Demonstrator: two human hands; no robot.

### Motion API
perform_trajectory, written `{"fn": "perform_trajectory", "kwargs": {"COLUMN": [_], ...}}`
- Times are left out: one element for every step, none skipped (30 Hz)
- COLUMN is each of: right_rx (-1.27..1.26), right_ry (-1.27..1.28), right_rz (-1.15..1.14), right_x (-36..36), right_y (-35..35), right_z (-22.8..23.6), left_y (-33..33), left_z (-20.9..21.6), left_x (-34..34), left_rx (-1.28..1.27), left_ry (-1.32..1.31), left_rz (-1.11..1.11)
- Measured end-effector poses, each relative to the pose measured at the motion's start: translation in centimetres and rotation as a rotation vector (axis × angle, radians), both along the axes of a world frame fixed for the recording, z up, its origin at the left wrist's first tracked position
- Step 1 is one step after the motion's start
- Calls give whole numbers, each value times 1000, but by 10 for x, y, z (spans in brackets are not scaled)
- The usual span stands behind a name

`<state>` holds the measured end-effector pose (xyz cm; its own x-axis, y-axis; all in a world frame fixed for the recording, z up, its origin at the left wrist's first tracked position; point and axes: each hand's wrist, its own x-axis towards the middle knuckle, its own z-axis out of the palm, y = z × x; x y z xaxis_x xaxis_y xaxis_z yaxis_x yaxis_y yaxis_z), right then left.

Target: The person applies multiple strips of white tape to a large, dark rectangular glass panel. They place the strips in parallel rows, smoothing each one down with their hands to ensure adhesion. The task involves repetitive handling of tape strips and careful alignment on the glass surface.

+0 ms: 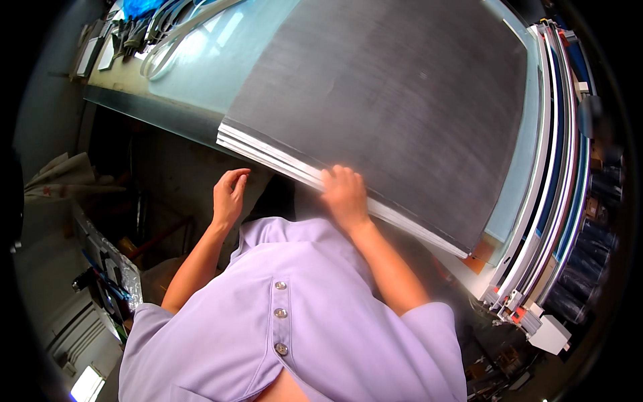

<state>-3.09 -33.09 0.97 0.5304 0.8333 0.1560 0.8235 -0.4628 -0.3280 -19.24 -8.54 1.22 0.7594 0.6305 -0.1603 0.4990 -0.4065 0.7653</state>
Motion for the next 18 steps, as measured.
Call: {"fn": "perform_trajectory", "kwargs": {"right_rx": [2,0,1,2,9,17,26,48,78,98,181,261,333,388,440,524,507,507], "right_ry": [13,19,23,28,43,60,78,96,115,132,139,142,138,119,87,98,63,25], "right_rz": [-21,-23,-24,-24,-41,-58,-77,-119,-157,-198,-292,-391,-493,-636,-790,-963,-1139,-1349], "right_x": [0,0,0,0,0,2,3,4,3,2,1,-2,-5,-7,-11,-13,-15,-17], "right_y": [-2,-5,-7,-10,-15,-21,-28,-39,-52,-66,-80,-96,-114,-132,-153,-176,-201,-227], "right_z": [3,6,8,10,11,11,11,12,12,13,12,8,5,2,-3,-16,-24,-39], "left_y": [-1,-3,-6,-11,-16,-19,-21,-23,-21,-14,-4,10,24,34,39,38,32,27], "left_z": [-4,-9,-12,-17,-22,-17,-15,-14,-15,-16,-17,-27,-37,-38,-37,-31,-30,-31], "left_x": [-1,-2,-1,1,2,7,11,15,18,25,29,31,28,28,30,34,34,35], "left_rx": [-142,-234,-360,-486,-611,-691,-647,-603,-551,-470,-407,-390,-383,-458,-545,-573,-616,-622], "left_ry": [8,67,53,38,23,15,-16,-48,-83,-118,-171,-215,-258,-267,-267,-210,-225,-205], "left_rz": [30,7,49,91,132,231,300,366,436,492,539,568,594,640,672,671,685,678]}}
